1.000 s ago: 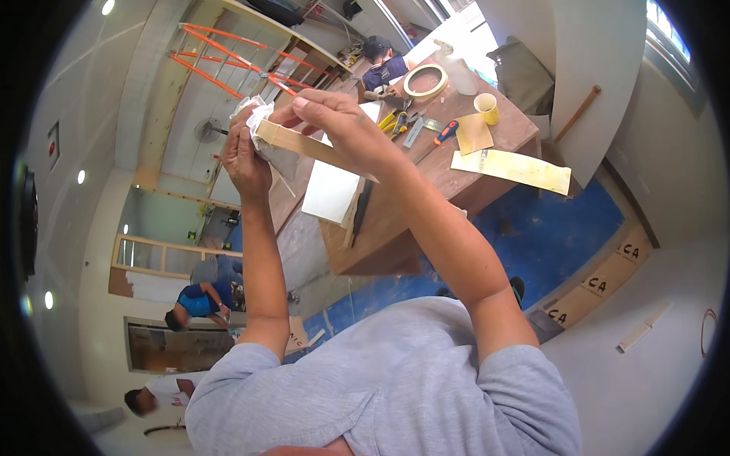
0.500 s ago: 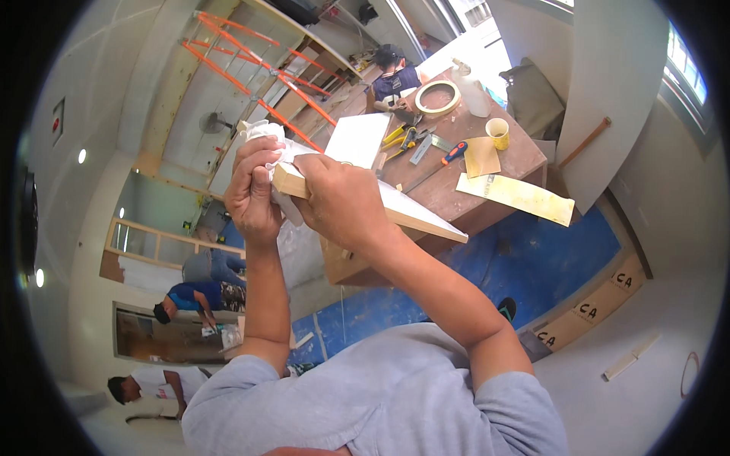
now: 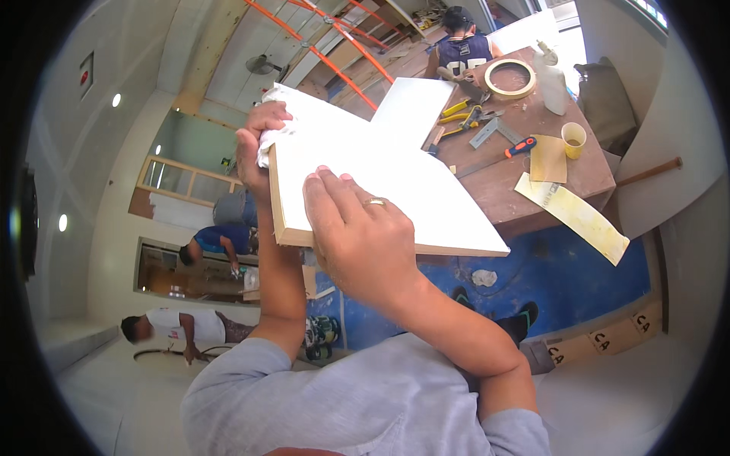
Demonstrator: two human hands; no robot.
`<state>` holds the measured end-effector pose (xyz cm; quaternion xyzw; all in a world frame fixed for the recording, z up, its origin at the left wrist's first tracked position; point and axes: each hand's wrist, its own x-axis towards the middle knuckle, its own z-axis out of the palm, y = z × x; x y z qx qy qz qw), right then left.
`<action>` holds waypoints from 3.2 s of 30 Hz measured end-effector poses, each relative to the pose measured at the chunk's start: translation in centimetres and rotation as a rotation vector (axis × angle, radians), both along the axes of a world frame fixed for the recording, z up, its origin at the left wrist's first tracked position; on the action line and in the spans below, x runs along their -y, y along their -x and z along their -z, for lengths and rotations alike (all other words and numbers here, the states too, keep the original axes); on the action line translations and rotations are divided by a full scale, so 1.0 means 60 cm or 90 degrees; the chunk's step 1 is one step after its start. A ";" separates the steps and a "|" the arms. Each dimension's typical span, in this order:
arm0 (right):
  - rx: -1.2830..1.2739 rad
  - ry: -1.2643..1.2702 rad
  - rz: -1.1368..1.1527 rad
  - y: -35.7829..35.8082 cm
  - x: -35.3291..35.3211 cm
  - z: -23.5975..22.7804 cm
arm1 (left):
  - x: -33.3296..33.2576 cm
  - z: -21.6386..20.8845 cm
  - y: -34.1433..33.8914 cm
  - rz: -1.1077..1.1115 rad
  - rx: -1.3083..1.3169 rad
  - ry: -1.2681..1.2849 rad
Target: The person applies adhesive edging tape to the edges of a laminate wood panel, smooths it down with a block, trims the excess, and wipes the edges with a cloth.
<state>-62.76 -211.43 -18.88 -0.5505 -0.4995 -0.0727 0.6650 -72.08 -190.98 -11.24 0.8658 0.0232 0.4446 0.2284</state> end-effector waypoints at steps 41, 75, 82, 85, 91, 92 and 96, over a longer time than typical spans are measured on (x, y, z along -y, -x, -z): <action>0.372 0.441 0.406 0.118 -0.036 -0.186 | -0.184 -0.027 0.044 0.344 -0.136 0.013; 0.065 0.447 0.433 0.108 -0.232 -0.205 | -0.193 0.115 0.147 0.315 0.289 0.767; 0.075 0.600 0.457 0.119 -0.200 -0.240 | -0.061 -0.012 0.027 0.092 0.195 0.072; 0.170 0.631 0.464 0.101 -0.152 -0.241 | -0.059 0.031 -0.003 0.261 0.204 -0.014; 0.132 0.510 0.478 0.097 -0.137 -0.196 | -0.122 0.025 -0.042 0.197 0.185 -0.110; 0.150 0.496 0.473 0.094 -0.139 -0.197 | -0.142 0.021 -0.038 0.180 0.149 -0.100; 0.164 0.468 0.479 0.090 -0.143 -0.194 | -0.203 -0.018 -0.015 0.196 0.013 -0.092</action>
